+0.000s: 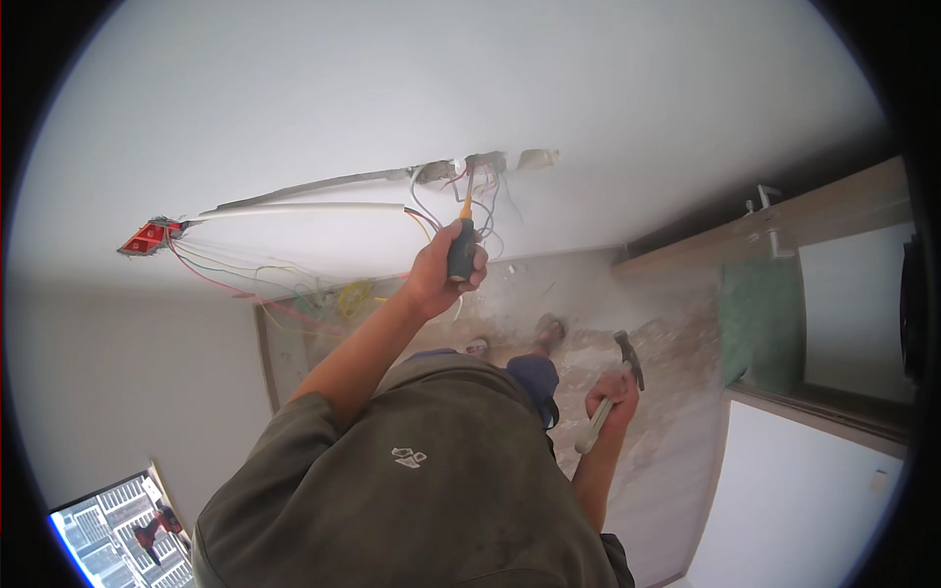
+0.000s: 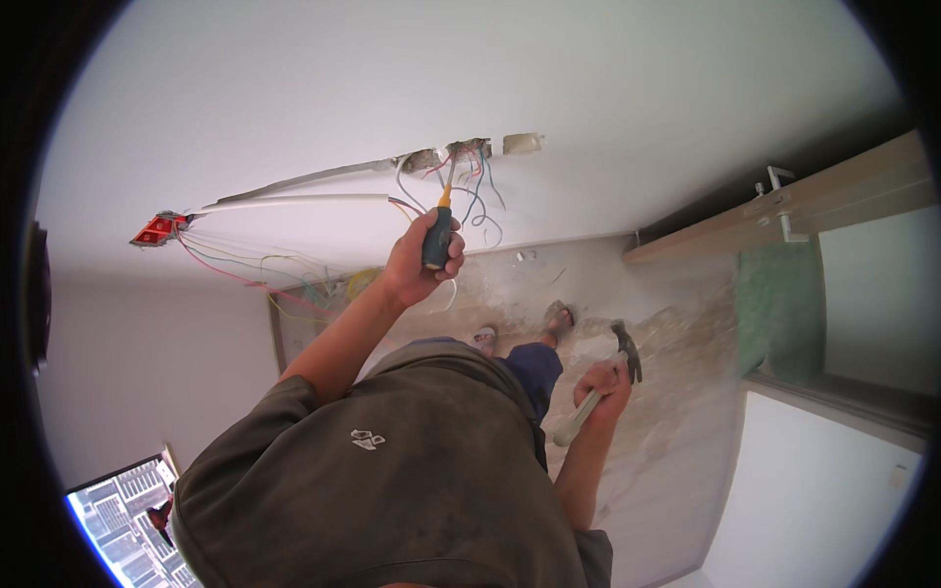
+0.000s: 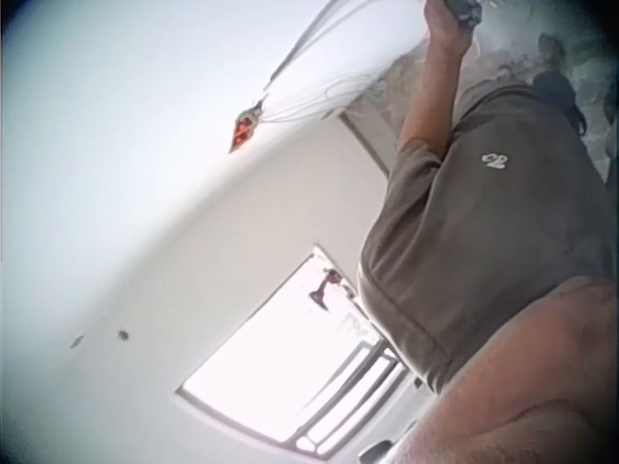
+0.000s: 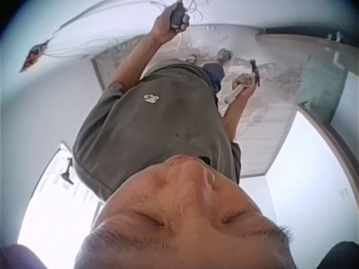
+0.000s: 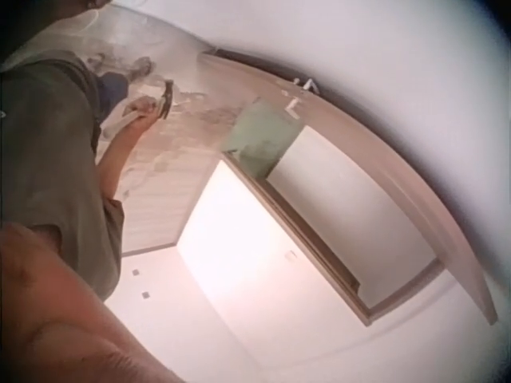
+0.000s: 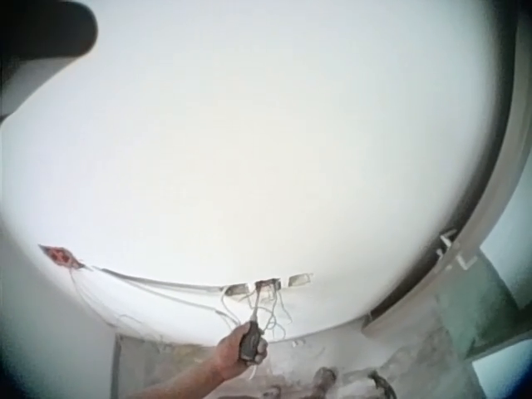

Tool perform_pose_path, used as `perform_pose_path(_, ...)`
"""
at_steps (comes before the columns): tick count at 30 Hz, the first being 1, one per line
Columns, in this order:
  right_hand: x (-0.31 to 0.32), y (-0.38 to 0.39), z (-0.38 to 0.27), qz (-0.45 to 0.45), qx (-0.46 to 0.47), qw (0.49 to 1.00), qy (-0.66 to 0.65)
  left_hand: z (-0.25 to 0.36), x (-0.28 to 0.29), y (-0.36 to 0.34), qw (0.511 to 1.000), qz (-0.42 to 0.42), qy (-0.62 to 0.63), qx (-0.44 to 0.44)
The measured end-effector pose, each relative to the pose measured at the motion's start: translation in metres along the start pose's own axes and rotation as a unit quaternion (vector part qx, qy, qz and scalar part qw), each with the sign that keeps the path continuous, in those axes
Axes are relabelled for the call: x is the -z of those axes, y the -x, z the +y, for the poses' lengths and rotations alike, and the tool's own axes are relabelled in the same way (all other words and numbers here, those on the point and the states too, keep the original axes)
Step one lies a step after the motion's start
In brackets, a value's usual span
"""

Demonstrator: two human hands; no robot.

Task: Organizing and installing electrical wires into wall-mounted junction boxes using a hammer and pliers.

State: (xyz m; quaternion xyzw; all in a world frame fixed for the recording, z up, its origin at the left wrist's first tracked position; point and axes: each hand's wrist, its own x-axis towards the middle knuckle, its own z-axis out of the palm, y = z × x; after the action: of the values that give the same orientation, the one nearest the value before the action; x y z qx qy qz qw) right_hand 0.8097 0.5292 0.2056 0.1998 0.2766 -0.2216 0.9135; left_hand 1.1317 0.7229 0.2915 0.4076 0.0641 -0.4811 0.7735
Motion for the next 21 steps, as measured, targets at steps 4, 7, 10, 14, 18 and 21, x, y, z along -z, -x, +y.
perform_pose_path(4, 0.007, -0.002, 0.003, 0.002, 0.003, 1.0, -0.011, 0.001, 0.003, 0.0, 0.998, -0.053, -0.015, 0.008)
perform_pose_path(7, 0.013, -0.004, 0.005, 0.001, 0.001, 1.0, -0.028, 0.003, 0.006, -0.002, 0.998, -0.052, -0.022, 0.007)
perform_pose_path(10, 0.02, -0.005, 0.005, 0.001, -0.006, 0.999, -0.041, 0.005, 0.006, 0.0, 0.996, -0.082, 0.002, 0.024)
perform_pose_path(14, 0.033, -0.008, 0.003, 0.005, -0.02, 0.996, -0.087, 0.007, -0.001, 0.002, 0.991, -0.121, -0.035, 0.053)
perform_pose_path(18, 0.053, -0.016, -0.004, -0.017, 0.013, 0.996, -0.081, 0.004, -0.02, -0.009, 0.989, -0.125, -0.046, 0.064)
perform_pose_path(21, 0.07, -0.023, -0.014, -0.079, -0.031, 0.988, -0.129, 0.0, -0.035, -0.024, 0.989, -0.12, -0.072, 0.05)
